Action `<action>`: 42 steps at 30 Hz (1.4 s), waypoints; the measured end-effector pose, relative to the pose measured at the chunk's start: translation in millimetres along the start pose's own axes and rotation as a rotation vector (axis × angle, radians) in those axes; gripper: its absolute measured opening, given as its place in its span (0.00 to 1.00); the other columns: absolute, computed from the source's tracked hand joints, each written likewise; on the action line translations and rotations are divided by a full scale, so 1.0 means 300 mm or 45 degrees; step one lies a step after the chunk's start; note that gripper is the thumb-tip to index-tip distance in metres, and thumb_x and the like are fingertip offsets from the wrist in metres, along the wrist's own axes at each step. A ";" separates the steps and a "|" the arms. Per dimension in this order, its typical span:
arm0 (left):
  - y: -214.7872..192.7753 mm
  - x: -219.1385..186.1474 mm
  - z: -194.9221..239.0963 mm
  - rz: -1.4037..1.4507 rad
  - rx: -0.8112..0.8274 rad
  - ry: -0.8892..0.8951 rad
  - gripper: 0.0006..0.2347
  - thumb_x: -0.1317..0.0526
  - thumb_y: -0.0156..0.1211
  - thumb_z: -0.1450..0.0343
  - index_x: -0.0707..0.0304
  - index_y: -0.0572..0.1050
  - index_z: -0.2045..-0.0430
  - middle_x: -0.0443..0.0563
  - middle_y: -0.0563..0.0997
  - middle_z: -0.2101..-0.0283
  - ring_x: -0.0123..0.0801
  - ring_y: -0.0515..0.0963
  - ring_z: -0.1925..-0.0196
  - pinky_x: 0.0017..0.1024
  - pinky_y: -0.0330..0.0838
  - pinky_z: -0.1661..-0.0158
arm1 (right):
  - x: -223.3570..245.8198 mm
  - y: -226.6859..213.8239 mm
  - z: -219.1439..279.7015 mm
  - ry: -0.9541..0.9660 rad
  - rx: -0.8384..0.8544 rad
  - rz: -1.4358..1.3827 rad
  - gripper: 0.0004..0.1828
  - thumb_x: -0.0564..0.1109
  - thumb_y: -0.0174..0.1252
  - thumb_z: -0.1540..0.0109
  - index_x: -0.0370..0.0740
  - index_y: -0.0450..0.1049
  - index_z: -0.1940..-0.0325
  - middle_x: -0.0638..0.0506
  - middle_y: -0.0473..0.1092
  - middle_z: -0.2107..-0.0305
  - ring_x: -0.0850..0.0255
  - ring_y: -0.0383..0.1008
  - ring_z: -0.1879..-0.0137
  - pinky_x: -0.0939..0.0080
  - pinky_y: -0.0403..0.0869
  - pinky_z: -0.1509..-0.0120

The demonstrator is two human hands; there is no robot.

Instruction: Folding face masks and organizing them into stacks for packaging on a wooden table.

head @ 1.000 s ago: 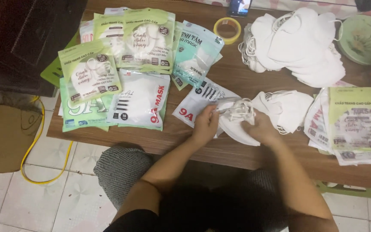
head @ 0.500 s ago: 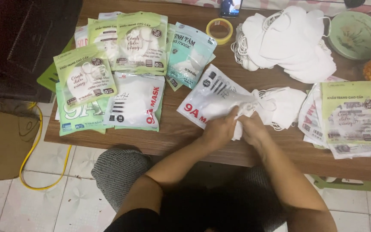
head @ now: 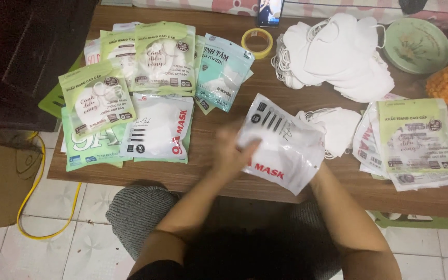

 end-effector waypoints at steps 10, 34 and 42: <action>0.181 0.343 0.016 1.079 0.503 -0.328 0.17 0.60 0.79 0.39 0.69 0.81 0.63 0.61 0.85 0.66 0.37 0.85 0.65 0.33 0.81 0.67 | 0.016 0.052 0.015 -0.037 0.174 -0.060 0.32 0.36 0.59 0.42 0.31 0.65 0.33 0.30 0.71 0.46 0.34 0.75 0.44 0.29 0.75 0.45; -0.510 0.471 -0.013 -1.333 0.052 -0.051 0.42 0.70 0.72 0.43 0.48 0.63 0.29 0.62 0.64 0.27 0.62 0.56 0.24 0.67 0.37 0.32 | 0.178 -0.458 -0.004 -0.581 -0.684 1.097 0.17 0.44 0.65 0.33 0.41 0.77 0.41 0.43 0.76 0.54 0.46 0.77 0.46 0.48 0.76 0.44; -0.139 0.060 0.027 -0.450 0.391 0.728 0.28 0.58 0.70 0.34 0.62 0.70 0.37 0.67 0.75 0.39 0.63 0.70 0.34 0.57 0.56 0.35 | 0.088 -0.305 -0.122 -0.282 -0.538 1.637 0.38 0.53 0.75 0.47 0.45 0.73 0.34 0.39 0.74 0.51 0.38 0.76 0.45 0.37 0.76 0.43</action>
Point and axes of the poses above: each hand's wrist, its own z-axis away from the middle knuckle, its own y-axis out of the palm, x = y × z, the point moved 10 cm from there along -z, towards the middle knuckle
